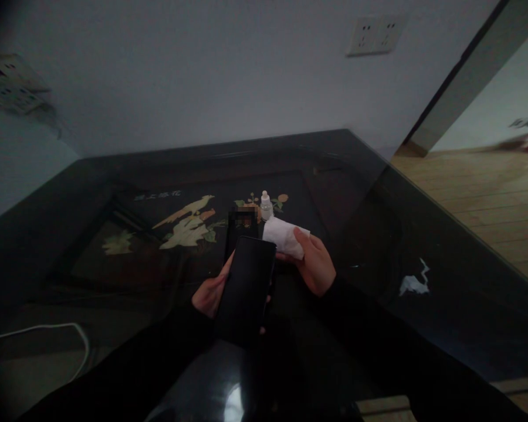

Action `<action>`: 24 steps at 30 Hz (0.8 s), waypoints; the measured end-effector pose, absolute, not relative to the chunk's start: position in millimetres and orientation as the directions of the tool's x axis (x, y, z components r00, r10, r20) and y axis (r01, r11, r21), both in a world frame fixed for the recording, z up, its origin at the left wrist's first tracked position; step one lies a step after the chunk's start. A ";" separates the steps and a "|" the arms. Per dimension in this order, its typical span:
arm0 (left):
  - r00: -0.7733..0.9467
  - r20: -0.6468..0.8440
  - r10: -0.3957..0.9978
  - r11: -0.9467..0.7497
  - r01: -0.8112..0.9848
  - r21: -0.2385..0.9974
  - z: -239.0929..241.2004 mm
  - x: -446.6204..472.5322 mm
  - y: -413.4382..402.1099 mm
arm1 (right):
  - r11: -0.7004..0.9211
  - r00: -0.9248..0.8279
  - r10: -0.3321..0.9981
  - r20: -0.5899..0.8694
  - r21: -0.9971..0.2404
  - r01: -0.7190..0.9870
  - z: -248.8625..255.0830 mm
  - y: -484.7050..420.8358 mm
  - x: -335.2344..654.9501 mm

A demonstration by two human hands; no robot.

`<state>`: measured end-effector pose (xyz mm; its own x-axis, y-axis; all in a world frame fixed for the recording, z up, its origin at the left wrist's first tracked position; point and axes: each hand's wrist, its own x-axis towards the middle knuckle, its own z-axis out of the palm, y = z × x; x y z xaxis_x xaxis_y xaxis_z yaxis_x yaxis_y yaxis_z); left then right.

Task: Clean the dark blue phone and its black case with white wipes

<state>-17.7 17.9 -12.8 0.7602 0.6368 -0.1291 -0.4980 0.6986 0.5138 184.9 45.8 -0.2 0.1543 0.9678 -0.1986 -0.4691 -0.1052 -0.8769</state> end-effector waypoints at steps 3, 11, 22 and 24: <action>0.749 -0.145 0.646 0.692 -0.496 0.525 -10.3 -17.4 19.7 | -0.185 0.055 0.968 -0.244 -0.845 -0.502 1.8 42.9 183.0; 0.758 -0.130 0.640 0.701 -0.506 0.502 -15.4 -19.1 18.8 | -0.175 0.104 0.956 -0.273 -0.822 -0.542 3.6 45.3 187.9; 0.760 -0.161 0.629 0.721 -0.494 0.486 -11.5 -17.4 19.1 | 0.061 0.176 0.984 -0.027 -0.877 -0.476 0.9 45.3 187.3; 0.769 -0.170 0.616 0.733 -0.480 0.482 -10.6 -18.5 17.8 | 0.168 0.168 0.978 0.125 -0.947 -0.273 2.3 42.6 189.6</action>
<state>-18.5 17.8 -10.6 0.7694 0.6157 -0.1698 -0.4799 0.7327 0.4825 189.6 42.6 2.3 0.1677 0.9778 0.1253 -0.2726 0.1682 -0.9473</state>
